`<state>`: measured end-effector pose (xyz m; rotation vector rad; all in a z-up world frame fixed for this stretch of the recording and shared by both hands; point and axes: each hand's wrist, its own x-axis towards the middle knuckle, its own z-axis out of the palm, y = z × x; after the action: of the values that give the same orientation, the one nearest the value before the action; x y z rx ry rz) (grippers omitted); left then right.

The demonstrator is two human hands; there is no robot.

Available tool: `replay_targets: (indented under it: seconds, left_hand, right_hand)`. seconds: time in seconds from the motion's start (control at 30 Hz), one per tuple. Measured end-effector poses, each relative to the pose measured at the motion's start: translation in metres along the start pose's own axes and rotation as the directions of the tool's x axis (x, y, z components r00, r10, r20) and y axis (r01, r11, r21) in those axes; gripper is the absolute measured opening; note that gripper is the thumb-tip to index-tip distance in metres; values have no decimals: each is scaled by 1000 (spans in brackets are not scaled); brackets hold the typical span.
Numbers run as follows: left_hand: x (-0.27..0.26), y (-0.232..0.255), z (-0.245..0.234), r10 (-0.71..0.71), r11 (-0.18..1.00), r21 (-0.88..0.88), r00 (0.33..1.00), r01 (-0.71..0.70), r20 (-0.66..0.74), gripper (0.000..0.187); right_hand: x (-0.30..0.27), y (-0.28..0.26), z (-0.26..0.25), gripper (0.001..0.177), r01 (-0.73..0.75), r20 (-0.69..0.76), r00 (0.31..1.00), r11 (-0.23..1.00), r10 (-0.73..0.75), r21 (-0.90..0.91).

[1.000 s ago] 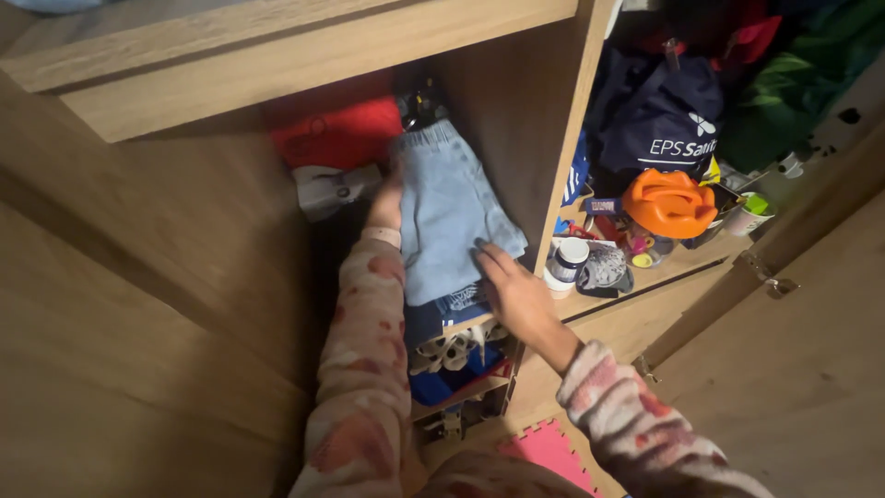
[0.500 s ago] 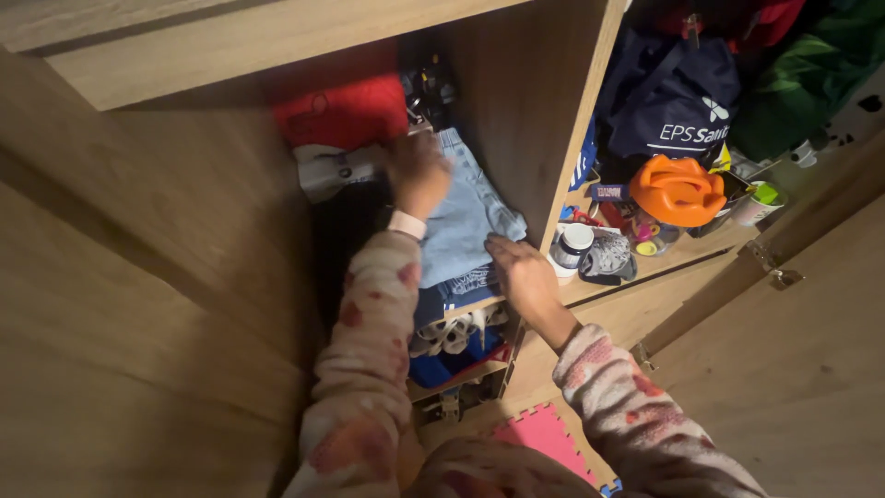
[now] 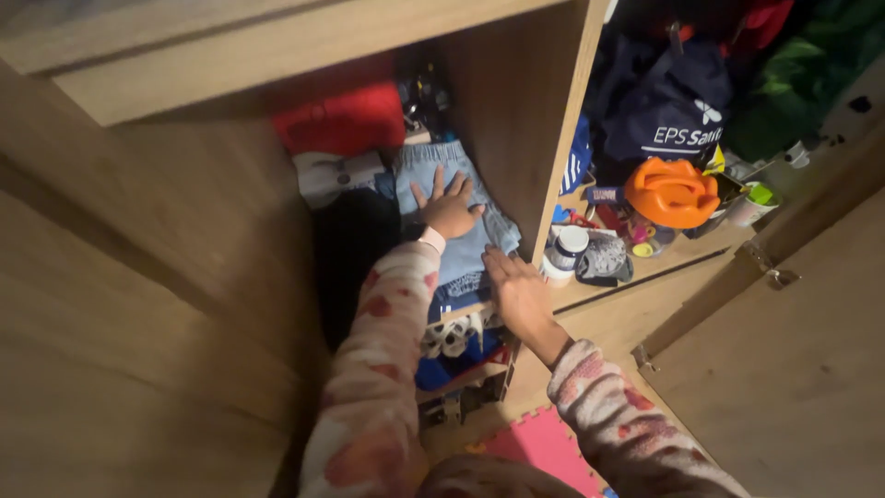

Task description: Organizing and storing folded children's clothes from a bed into a closet.

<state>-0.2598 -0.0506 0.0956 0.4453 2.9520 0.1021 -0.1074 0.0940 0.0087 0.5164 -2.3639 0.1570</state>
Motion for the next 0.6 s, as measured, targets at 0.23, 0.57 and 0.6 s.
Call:
replay_targets:
  seconds: [0.23,0.57,0.6]
  left_hand:
    - [-15,-7,-12,19,998,59,999,-16,-37,64]
    - [-16,-20,-37,-124,983,117,984,139,-127,67]
    - [-16,-18,-38,-141,981,121,985,152,-97,69]
  right_hand:
    - [9,-20,-27,43,-39,-85,996,999,40,11]
    - [45,-30,-24,86,103,-69,993,991,-98,80]
    - [42,-28,-17,90,102,-39,994,991,-99,83]
